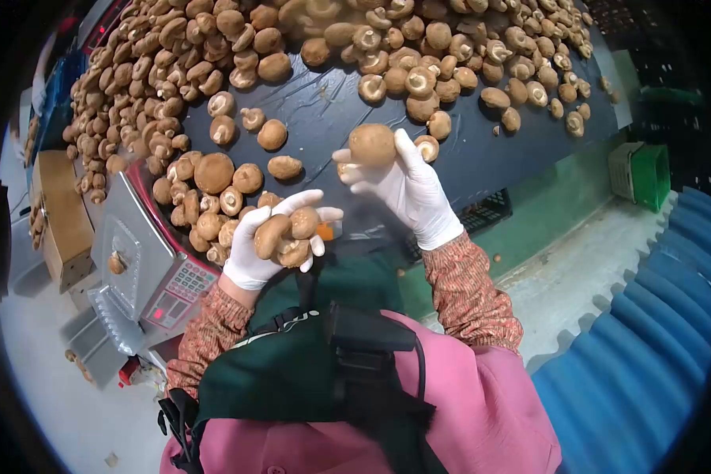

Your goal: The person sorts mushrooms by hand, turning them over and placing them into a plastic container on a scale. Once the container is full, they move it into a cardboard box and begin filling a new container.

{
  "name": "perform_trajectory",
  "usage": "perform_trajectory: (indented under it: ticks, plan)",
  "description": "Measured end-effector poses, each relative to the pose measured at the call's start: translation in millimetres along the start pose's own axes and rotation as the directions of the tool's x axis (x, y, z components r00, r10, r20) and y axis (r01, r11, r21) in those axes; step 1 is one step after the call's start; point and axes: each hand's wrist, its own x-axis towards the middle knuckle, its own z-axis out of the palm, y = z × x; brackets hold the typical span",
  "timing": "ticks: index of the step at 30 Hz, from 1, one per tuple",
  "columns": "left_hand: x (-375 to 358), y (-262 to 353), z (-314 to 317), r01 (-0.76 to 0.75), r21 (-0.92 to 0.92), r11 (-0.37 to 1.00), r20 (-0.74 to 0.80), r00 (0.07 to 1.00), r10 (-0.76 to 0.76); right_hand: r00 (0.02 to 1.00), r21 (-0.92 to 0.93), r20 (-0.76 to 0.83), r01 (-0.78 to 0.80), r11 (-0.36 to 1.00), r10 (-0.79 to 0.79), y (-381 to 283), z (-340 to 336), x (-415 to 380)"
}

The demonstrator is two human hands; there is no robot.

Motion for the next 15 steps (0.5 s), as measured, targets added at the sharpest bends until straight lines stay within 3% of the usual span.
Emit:
perform_trajectory:
  ticks: [2,5,6,7,8,9,10,11,13,15]
  plan:
    - [-2,3,7,0.011,0.112,0.994,-0.005,1.000,-0.010,0.990,-0.061,-0.142,-0.023,0.998,0.014,5,15,0]
    - [-3,7,3,0.053,0.287,0.956,0.012,0.998,-0.059,0.971,-0.115,-0.231,-0.085,0.990,0.056,17,24,0]
    - [-2,3,2,0.094,0.173,0.980,0.026,0.995,-0.100,0.963,-0.217,-0.263,-0.113,0.970,0.053,21,33,-1]
    - [-2,3,12,0.090,0.245,0.965,-0.008,0.996,-0.091,0.969,-0.392,-0.245,-0.130,0.911,0.033,22,36,-6]
    - [-1,0,9,0.123,0.179,0.976,0.031,0.991,-0.130,0.983,-0.673,-0.182,-0.126,0.728,0.001,20,47,-13]
    - [0,-5,3,0.157,0.113,0.981,0.075,0.983,-0.166,0.997,-0.919,-0.002,0.028,0.393,-0.077,24,48,-18]
    - [-2,-13,-2,0.209,0.038,0.977,0.065,0.975,-0.211,0.972,-0.984,0.178,0.177,-0.020,-0.152,27,51,-23]
    - [-3,-18,-6,0.213,0.015,0.977,-0.001,0.977,-0.213,0.913,-0.907,0.353,0.280,-0.313,-0.205,30,62,-33]
    - [-4,-25,-5,0.191,0.011,0.981,-0.109,0.976,-0.189,0.903,-0.832,0.388,0.257,-0.491,-0.184,37,82,-42]
    - [-6,-17,-4,0.178,0.127,0.976,-0.016,0.984,-0.177,0.882,-0.821,0.438,0.312,-0.479,-0.176,37,83,-46]
